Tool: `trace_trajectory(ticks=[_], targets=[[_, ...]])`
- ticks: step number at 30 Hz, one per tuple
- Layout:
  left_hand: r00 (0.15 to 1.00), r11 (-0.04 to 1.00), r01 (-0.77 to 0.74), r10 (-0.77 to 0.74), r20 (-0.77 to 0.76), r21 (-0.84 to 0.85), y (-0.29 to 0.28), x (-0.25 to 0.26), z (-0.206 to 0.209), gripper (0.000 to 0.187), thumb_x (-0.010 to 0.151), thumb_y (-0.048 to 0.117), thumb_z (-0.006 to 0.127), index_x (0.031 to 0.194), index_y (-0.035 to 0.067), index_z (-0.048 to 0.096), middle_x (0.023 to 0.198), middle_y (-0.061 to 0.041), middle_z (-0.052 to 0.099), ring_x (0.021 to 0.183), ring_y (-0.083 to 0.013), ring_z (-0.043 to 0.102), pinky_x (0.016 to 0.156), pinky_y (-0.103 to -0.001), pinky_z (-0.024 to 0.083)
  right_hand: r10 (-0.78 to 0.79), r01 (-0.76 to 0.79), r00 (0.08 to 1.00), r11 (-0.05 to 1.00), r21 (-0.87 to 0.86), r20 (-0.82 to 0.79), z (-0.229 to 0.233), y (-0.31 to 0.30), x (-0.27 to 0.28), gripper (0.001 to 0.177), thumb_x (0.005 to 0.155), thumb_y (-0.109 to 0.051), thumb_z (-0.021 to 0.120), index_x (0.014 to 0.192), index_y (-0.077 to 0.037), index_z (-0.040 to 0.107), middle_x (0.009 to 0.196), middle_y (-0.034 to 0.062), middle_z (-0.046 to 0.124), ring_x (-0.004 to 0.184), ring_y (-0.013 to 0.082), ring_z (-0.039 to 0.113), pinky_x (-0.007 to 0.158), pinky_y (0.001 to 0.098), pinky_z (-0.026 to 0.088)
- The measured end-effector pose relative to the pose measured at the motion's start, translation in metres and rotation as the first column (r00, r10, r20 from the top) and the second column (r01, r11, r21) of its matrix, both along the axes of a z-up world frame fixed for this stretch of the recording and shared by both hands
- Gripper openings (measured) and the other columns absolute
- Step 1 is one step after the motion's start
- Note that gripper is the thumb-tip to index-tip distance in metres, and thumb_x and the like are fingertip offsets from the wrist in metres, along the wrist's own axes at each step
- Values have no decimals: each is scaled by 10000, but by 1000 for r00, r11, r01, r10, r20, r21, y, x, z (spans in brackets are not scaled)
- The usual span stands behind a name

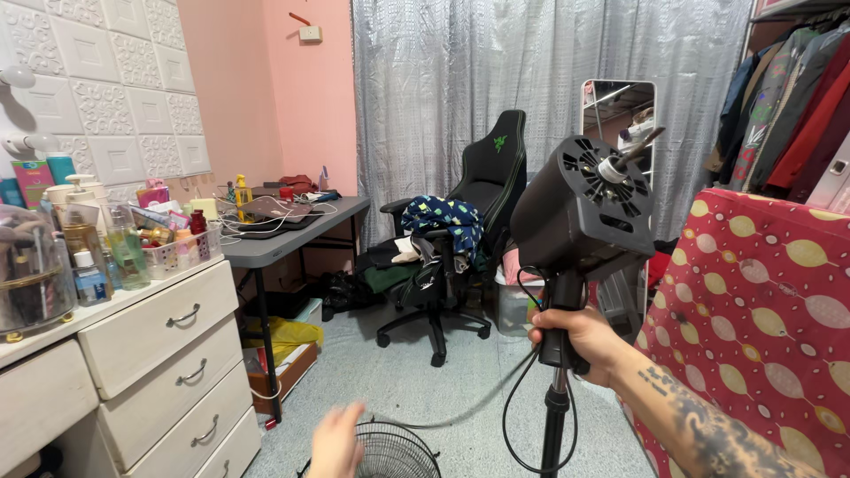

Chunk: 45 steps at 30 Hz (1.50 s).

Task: The person disassembles a standing fan by removing the front grille, fan blades, and motor housing. They use a screwdriver to detach the fan head from the stand, leaving the components separated on the floor.

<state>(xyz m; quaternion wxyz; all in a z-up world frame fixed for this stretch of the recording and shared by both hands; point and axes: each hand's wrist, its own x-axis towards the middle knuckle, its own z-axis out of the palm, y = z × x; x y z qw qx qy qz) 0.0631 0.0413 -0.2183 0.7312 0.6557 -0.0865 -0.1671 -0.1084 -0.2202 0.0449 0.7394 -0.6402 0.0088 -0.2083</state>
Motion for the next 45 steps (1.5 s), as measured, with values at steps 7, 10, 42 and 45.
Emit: trace_trajectory(ticks=[7, 10, 42, 45], targets=[[988, 876, 147, -113, 101, -459, -48, 16, 218, 126, 926, 90, 633, 1035, 30, 615, 1025, -86, 732, 950, -222, 695, 671, -321, 470, 68, -57, 992, 994, 96, -110, -14, 15, 10, 203, 832, -52, 688, 993, 52, 622, 863, 147, 698, 800, 245, 742, 763, 354, 603], [983, 887, 184, -157, 96, -423, -93, -28, 253, 166, 976, 187, 634, 1072, 63, 578, 1040, -86, 699, 943, -194, 658, 745, -340, 455, 1, 1, 999, 999, 41, -50, -18, 37, 12, 281, 777, -1, 714, 1043, 13, 626, 923, 128, 743, 856, 235, 766, 790, 357, 584], [846, 813, 515, -532, 12, -271, -60, 7, 90, 370, 901, 338, 766, 1107, 68, 619, 729, 15, 542, 609, -99, 559, 658, -318, 589, -16, 17, 997, 1000, 12, -81, -86, 62, 154, 143, 768, 9, 695, 895, 7, 627, 714, 103, 656, 620, 233, 665, 558, 383, 580], [860, 835, 457, -503, -89, -306, -54, 38, 51, 381, 947, 383, 697, 1183, 85, 658, 702, 30, 506, 562, -84, 506, 586, -261, 523, -38, 41, 981, 999, 11, -193, -118, 54, 186, 148, 771, 6, 690, 895, 18, 610, 710, 113, 654, 620, 229, 664, 542, 389, 574]])
